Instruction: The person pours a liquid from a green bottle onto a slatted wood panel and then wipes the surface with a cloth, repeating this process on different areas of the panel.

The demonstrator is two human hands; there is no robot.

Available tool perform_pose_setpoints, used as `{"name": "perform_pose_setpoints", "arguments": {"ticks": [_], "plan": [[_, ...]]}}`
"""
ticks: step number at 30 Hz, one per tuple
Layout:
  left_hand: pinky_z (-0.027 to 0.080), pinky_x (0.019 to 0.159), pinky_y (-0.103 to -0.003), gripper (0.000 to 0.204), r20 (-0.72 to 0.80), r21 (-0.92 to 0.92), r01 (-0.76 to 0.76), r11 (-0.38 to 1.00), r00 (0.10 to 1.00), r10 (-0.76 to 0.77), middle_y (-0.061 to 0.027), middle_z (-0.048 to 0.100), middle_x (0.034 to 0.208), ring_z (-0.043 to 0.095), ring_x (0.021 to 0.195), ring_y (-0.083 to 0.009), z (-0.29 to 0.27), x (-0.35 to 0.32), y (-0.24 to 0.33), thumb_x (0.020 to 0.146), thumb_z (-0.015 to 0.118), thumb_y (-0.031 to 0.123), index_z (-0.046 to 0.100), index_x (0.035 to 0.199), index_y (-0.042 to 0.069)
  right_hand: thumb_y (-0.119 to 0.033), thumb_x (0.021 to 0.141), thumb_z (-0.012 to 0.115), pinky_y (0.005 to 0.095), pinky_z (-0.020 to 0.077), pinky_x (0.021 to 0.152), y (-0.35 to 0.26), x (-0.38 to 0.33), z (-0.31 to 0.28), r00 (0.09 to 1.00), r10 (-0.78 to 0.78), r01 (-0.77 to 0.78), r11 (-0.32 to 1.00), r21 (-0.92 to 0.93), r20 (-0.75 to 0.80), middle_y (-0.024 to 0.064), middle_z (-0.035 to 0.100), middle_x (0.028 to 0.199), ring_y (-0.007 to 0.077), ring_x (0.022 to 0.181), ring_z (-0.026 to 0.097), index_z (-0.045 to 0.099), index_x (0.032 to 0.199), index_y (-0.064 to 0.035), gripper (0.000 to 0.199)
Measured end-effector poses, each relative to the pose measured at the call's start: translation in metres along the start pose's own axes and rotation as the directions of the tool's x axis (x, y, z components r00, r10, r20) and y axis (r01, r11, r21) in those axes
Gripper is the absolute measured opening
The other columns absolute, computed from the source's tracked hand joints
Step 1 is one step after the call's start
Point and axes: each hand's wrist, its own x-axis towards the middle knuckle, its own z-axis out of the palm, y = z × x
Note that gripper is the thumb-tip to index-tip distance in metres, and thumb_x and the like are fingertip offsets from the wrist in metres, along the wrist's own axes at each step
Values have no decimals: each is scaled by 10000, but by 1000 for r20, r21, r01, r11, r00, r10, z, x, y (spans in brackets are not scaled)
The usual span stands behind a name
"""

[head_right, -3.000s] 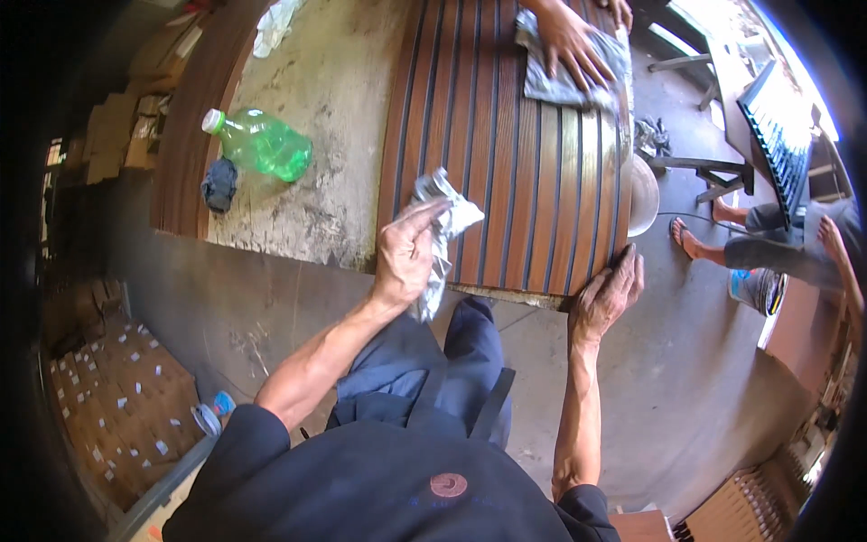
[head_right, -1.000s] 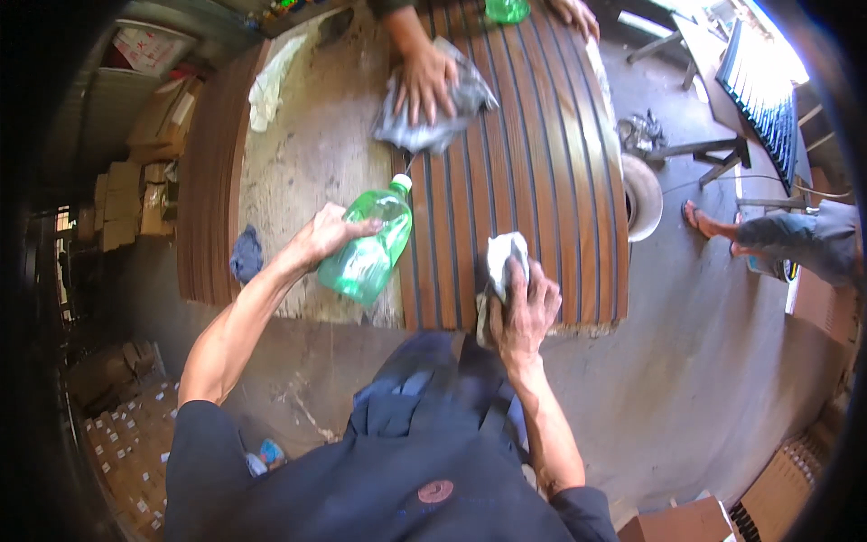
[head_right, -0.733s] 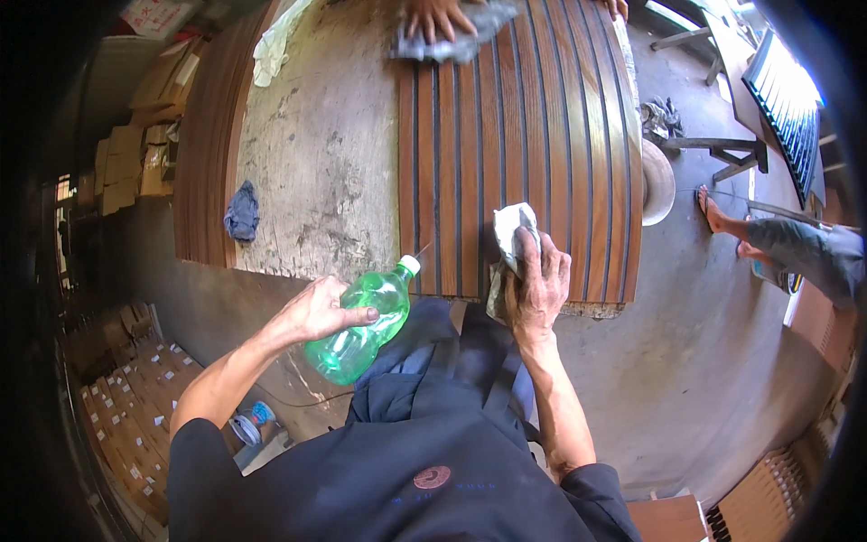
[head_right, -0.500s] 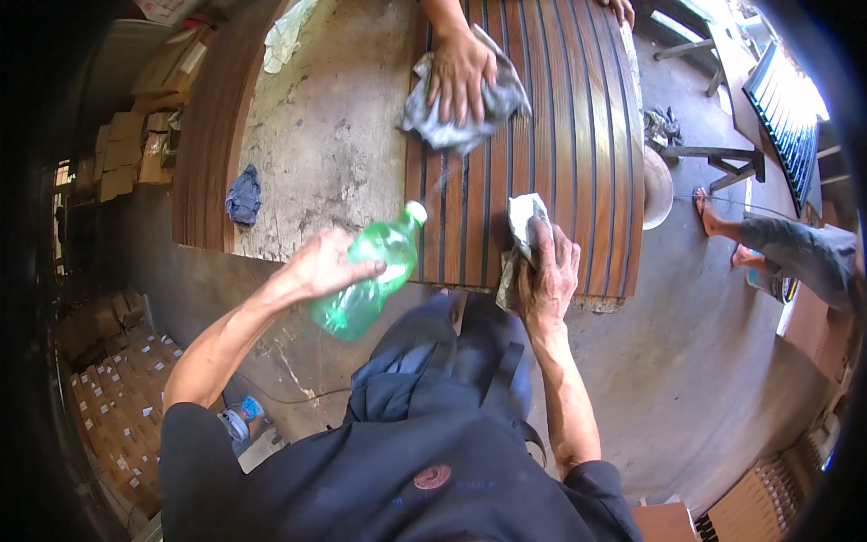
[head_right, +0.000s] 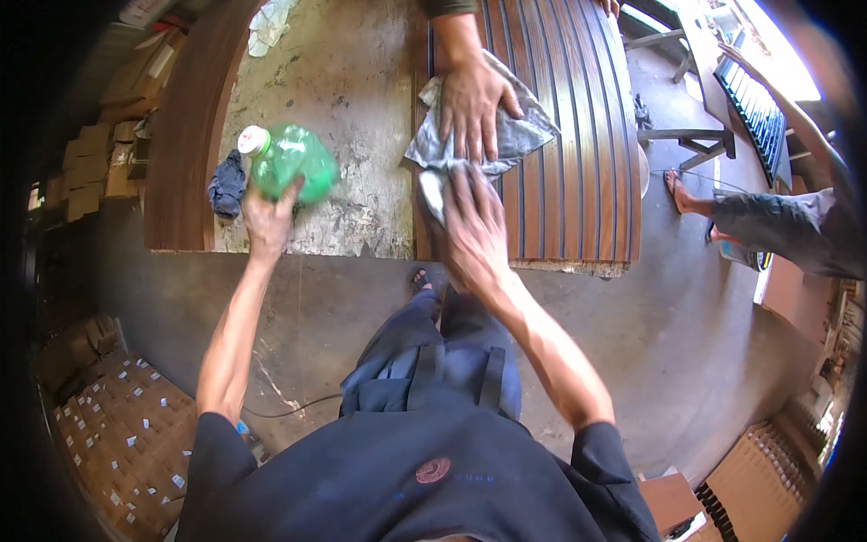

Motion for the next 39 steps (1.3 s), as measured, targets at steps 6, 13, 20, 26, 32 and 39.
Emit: {"name": "perform_pose_setpoints", "arguments": {"ticks": [6, 13, 20, 26, 32, 39], "plan": [[551, 1037, -423, 723, -138, -273, 212, 938, 957, -256, -191, 753, 1260, 714, 1136, -303, 19, 31, -34, 935, 861, 494, 650, 1401, -16, -146, 982, 601, 582, 281, 1299, -16, 14, 26, 999, -43, 45, 997, -63, 21, 287, 416, 1687, 459, 1596, 355, 507, 1568, 57, 627], [445, 1189, -493, 554, -151, -98, 250, 963, 953, -262, -236, 664, 1443, 605, 1360, -391, 54, -69, 19, 1015, 723, 305, 625, 1464, -3, -76, 977, 637, 567, 373, 1253, 18, 65, 15, 990, -126, 129, 991, 45, -60, 291, 500, 1613, 504, 1528, 429, 530, 1526, 42, 572], [353, 1258, -575, 445, 188, -60, -29, 998, 981, 40, -280, 608, 1501, 495, 1494, -452, 105, -130, 111, 1024, 615, 170, 653, 1364, -115, -88, 975, 616, 562, 329, 1296, -10, 6, 20, 990, -135, 136, 990, -27, 32, 307, 410, 1689, 475, 1578, 395, 518, 1563, 40, 610], [340, 1231, -605, 424, 162, 28, -88, 996, 983, 82, -245, 647, 1465, 532, 1450, -442, 126, -129, 113, 1038, 599, 172, 667, 1372, -81, -158, 968, 681, 574, 348, 1277, 32, 98, 33, 993, -118, 120, 991, -52, 29, 319, 408, 1676, 480, 1569, 391, 480, 1566, 55, 666], [319, 1227, -649, 393, 65, -23, -9, 1000, 998, 10, -263, 670, 1425, 558, 1419, -470, 122, -125, 123, 1057, 603, 191, 702, 1336, -67, -209, 990, 658, 563, 327, 1268, 16, 70, 15, 972, -205, 212, 976, -52, 115, 313, 430, 1668, 459, 1558, 419, 441, 1605, 58, 705], [312, 1235, -627, 388, 97, 28, 21, 999, 995, -23, -262, 653, 1435, 534, 1444, -479, 126, -139, 115, 1029, 602, 101, 667, 1375, -64, -249, 1019, 627, 608, 280, 1298, 1, 52, 26, 976, -200, 206, 976, -63, 89, 340, 430, 1658, 495, 1575, 381, 468, 1578, 84, 670]]}}
